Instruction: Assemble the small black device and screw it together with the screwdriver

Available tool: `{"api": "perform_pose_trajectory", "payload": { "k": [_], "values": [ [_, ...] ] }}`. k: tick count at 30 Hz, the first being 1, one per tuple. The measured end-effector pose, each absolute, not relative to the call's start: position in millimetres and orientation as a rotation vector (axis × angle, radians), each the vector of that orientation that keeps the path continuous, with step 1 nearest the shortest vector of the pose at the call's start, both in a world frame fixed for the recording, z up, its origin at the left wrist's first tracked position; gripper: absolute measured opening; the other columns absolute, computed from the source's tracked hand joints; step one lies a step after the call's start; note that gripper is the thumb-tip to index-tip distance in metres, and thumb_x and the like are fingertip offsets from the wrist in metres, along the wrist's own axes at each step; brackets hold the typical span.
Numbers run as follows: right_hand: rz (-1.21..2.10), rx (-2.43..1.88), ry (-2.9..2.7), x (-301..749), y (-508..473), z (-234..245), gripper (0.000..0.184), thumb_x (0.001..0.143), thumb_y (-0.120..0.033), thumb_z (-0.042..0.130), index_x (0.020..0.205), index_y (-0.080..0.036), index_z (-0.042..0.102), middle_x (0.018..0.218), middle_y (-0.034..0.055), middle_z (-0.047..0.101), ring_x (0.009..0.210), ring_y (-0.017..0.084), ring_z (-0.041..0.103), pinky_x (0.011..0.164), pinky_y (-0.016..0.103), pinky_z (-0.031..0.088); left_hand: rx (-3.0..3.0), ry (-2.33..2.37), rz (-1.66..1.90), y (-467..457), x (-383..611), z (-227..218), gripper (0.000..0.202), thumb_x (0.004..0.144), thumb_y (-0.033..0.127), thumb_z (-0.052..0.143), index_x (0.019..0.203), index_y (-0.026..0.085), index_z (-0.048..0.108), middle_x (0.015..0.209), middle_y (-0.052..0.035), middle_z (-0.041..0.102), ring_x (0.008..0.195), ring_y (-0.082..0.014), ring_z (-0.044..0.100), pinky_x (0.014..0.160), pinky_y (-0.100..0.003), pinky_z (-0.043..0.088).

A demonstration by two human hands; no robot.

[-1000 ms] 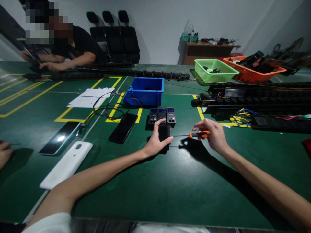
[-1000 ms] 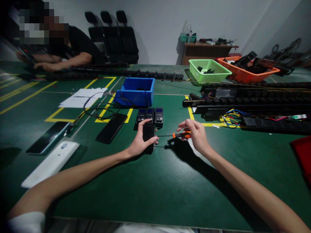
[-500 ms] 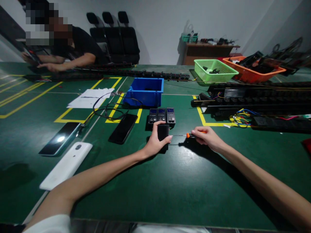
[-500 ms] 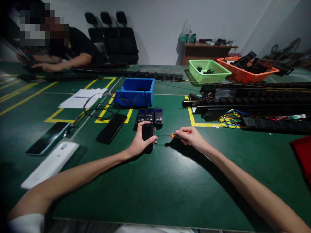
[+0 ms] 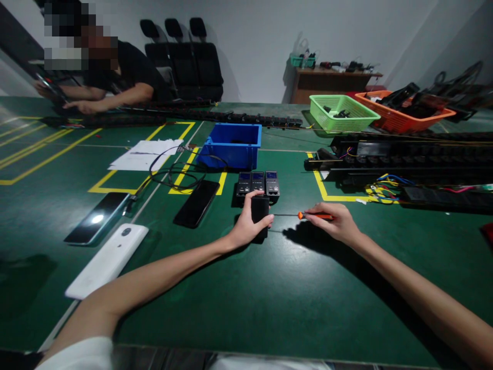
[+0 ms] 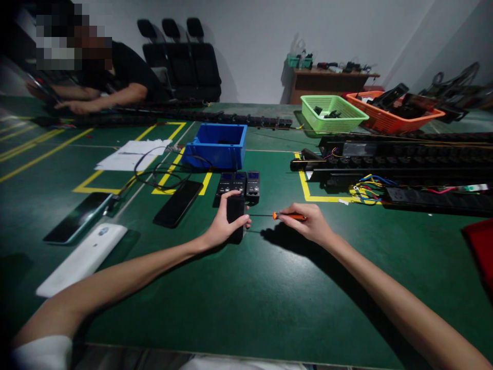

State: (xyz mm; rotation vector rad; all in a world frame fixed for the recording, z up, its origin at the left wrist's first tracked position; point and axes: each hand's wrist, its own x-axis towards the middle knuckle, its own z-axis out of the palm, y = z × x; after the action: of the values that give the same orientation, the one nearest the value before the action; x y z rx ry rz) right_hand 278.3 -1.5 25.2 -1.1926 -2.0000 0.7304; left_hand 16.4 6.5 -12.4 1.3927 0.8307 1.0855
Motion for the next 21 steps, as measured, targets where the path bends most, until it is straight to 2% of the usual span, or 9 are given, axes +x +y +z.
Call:
{"api": "perform_pose_trajectory", "payload": {
  "k": [3, 7, 9, 12, 15, 17, 19, 21],
  "values": [
    [0.802, -1.216, -1.921, 276, -1, 24, 0.027, 0.080, -0.045, 0.066, 0.081, -0.019, 0.070, 0.070, 0.0056, 0.069, 0.060, 0.017, 0.060, 0.059, 0.029, 0.045, 1.393, 0.833, 1.084, 6, 16, -11, 0.062, 0.080, 0.030, 0.066, 0.130, 0.029, 0.029, 0.106, -0.0042, 0.055, 0.068, -0.0094, 0.064, 0.069, -0.032, 0.057],
    [1.213, -1.200, -1.474, 270, 1, 24, 0.044, 0.089, -0.056, 0.047, 0.086, -0.016, 0.066, 0.055, 0.0008, 0.056, 0.046, 0.013, 0.049, 0.043, 0.023, 0.033, 1.406, 0.845, 1.076, 4, 16, -10, 0.063, 0.079, 0.029, 0.067, 0.130, 0.029, 0.029, 0.105, -0.0042, 0.055, 0.069, -0.0104, 0.064, 0.069, -0.033, 0.057],
    [1.409, -1.156, -1.273, 267, 2, 25, 0.049, 0.089, -0.060, 0.041, 0.085, -0.017, 0.064, 0.055, 0.0013, 0.057, 0.045, 0.012, 0.050, 0.041, 0.023, 0.033, 1.413, 0.856, 1.079, 4, 16, -10, 0.063, 0.080, 0.029, 0.067, 0.130, 0.029, 0.028, 0.104, -0.0040, 0.055, 0.070, -0.0110, 0.064, 0.069, -0.034, 0.058],
    [1.593, -1.151, -1.136, 264, 2, 25, 0.046, 0.087, -0.060, 0.045, 0.085, -0.018, 0.063, 0.056, 0.0010, 0.059, 0.044, 0.011, 0.050, 0.042, 0.023, 0.036, 1.416, 0.877, 1.088, 4, 17, -10, 0.063, 0.080, 0.029, 0.067, 0.130, 0.028, 0.029, 0.103, -0.0036, 0.055, 0.069, -0.0111, 0.065, 0.069, -0.035, 0.058],
    [1.641, -1.203, -1.121, 264, 4, 22, 0.039, 0.083, -0.056, 0.056, 0.087, -0.017, 0.061, 0.053, -0.0004, 0.058, 0.041, 0.011, 0.048, 0.040, 0.022, 0.036, 1.413, 0.878, 1.097, 5, 17, -11, 0.063, 0.079, 0.029, 0.067, 0.130, 0.029, 0.029, 0.103, -0.0033, 0.055, 0.069, -0.0111, 0.065, 0.069, -0.035, 0.058],
    [1.641, -1.291, -1.204, 267, 5, 20, 0.038, 0.080, -0.054, 0.062, 0.081, -0.016, 0.060, 0.049, -0.0016, 0.055, 0.039, 0.010, 0.046, 0.036, 0.021, 0.032, 1.412, 0.878, 1.099, 5, 17, -12, 0.063, 0.079, 0.029, 0.067, 0.130, 0.029, 0.029, 0.102, -0.0032, 0.055, 0.069, -0.0112, 0.065, 0.069, -0.035, 0.059],
    [1.594, -1.390, -1.354, 271, 7, 19, 0.039, 0.079, -0.054, 0.064, 0.073, -0.016, 0.059, 0.042, -0.0043, 0.048, 0.034, 0.007, 0.039, 0.033, 0.019, 0.021, 1.416, 0.886, 1.096, 5, 17, -12, 0.063, 0.079, 0.030, 0.067, 0.130, 0.029, 0.029, 0.102, -0.0031, 0.055, 0.069, -0.0114, 0.065, 0.069, -0.035, 0.059],
    [1.513, -1.411, -1.496, 274, 8, 20, 0.039, 0.080, -0.053, 0.063, 0.069, -0.016, 0.058, 0.040, -0.0062, 0.043, 0.034, 0.005, 0.033, 0.035, 0.019, 0.015, 1.425, 0.896, 1.093, 5, 16, -12, 0.063, 0.079, 0.030, 0.067, 0.130, 0.029, 0.029, 0.101, -0.0032, 0.055, 0.068, -0.0114, 0.065, 0.068, -0.035, 0.058]
  ]
}}
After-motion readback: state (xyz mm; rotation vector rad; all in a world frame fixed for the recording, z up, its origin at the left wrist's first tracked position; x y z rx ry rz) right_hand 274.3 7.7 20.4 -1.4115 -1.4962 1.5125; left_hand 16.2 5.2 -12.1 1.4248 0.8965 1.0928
